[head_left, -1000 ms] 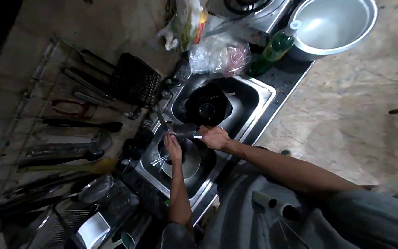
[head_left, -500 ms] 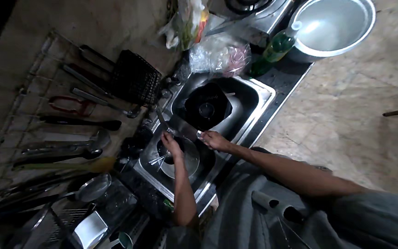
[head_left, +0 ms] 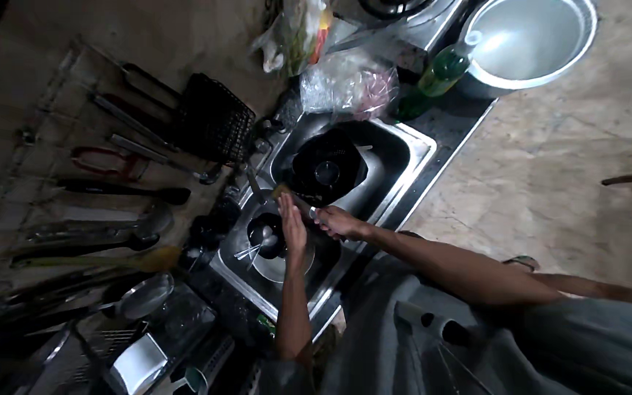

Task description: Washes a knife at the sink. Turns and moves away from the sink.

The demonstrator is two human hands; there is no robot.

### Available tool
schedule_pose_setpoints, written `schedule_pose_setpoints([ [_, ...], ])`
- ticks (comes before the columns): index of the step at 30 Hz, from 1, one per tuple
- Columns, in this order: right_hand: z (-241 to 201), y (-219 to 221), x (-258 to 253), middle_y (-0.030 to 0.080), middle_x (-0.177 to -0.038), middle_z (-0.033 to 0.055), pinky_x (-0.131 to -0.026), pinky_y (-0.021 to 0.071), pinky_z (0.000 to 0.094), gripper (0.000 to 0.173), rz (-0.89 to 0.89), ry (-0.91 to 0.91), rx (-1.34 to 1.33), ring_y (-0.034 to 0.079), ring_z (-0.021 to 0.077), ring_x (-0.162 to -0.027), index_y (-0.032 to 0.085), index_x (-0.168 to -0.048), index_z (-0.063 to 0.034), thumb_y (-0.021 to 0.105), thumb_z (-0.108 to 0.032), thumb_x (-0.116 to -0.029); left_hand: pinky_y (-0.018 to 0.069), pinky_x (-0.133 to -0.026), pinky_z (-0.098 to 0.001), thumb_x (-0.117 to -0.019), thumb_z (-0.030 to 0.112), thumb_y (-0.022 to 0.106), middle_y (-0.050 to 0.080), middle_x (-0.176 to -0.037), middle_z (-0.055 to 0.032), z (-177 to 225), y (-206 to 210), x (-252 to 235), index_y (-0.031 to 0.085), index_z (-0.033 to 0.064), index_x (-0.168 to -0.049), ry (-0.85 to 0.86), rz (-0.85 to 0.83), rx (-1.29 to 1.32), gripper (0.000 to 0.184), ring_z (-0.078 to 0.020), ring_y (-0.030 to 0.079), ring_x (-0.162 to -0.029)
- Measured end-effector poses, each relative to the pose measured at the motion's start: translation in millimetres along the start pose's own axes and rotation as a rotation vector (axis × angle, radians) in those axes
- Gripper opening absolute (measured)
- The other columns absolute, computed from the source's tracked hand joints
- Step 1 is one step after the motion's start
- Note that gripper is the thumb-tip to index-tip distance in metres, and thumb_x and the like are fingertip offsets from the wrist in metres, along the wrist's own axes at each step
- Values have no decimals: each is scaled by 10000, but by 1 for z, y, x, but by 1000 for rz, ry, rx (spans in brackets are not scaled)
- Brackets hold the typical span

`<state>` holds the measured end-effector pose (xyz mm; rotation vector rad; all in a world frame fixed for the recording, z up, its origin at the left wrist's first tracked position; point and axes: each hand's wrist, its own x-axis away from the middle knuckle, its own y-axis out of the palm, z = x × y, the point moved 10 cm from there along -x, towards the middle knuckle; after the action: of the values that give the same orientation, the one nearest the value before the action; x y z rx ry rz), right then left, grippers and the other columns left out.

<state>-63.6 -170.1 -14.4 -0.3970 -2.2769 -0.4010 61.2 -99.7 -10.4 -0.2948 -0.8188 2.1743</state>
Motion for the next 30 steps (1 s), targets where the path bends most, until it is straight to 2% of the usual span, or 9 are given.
schedule_pose_setpoints([
  [3,-7,7,-1,502,-707,-12,-467,416,241,482,-4,-3,-34,435,83,-488,595,-1152,-84,298,-463,-1124,167,-1299,-428,-1127,384,213,234,-1704,-22,-7,-9,-5,291,131,-1627,-35,42,-5,565,-170,159,-1580],
  [7,-19,-2,-12,483,-686,-16,-466,407,247,463,12,-37,-70,427,87,-489,591,-1100,-92,303,-454,-1124,184,-1300,-437,-1131,311,248,295,-1678,-90,22,5,14,341,80,-1602,96,-8,2,532,-224,205,-1573],
  [12,-12,19,-9,485,-692,-21,-456,405,236,460,-49,-20,-64,425,80,-482,590,-1095,-99,306,-460,-1124,173,-1294,-442,-1127,375,233,244,-1699,-52,-24,-20,-12,307,117,-1619,-102,99,14,560,-203,192,-1574],
  [15,-14,25,-5,482,-698,-19,-456,406,232,458,-52,-10,-69,425,76,-480,594,-1107,-89,309,-446,-1126,266,-1248,-478,-1125,401,254,383,-1624,-129,-46,-38,-22,444,81,-1542,-306,145,1,559,-272,347,-1507],
  [18,-18,23,-3,488,-684,-20,-457,407,228,466,-61,-23,-76,429,74,-479,604,-1104,-85,307,-443,-1129,444,-1094,-520,-1109,430,357,575,-1406,-183,-58,-55,-23,598,38,-1364,-447,233,136,526,-303,551,-1296],
  [21,-15,18,-3,491,-678,-21,-453,404,228,478,-65,-20,-90,427,77,-478,611,-1102,-93,306,-459,-1126,476,-1062,-475,-1112,312,368,556,-1448,-127,-71,-61,-28,500,95,-1486,-471,331,511,452,-235,567,-1272],
  [23,-10,17,-4,486,-672,-24,-448,397,223,478,-74,-13,-110,417,73,-468,607,-1104,-94,306,-464,-1126,521,-953,-444,-1080,187,442,604,-1313,-134,-75,-62,-32,523,62,-1420,-496,346,699,371,-221,609,-1116],
  [25,-4,15,-6,490,-673,-25,-445,400,220,466,-76,-16,-116,420,71,-465,607,-1103,-95,315,-458,-1126,535,-879,-431,-1037,121,524,598,-1261,-144,-80,-58,-35,484,67,-1417,-554,286,711,385,-224,608,-1042],
  [30,-4,14,3,519,-701,-11,-463,424,239,467,-38,-11,-41,449,83,-484,607,-1140,-83,316,-448,-1127,514,-969,-502,-1079,206,495,548,-1405,-175,-88,-44,-35,372,116,-1535,-619,255,630,481,-280,587,-1189],
])
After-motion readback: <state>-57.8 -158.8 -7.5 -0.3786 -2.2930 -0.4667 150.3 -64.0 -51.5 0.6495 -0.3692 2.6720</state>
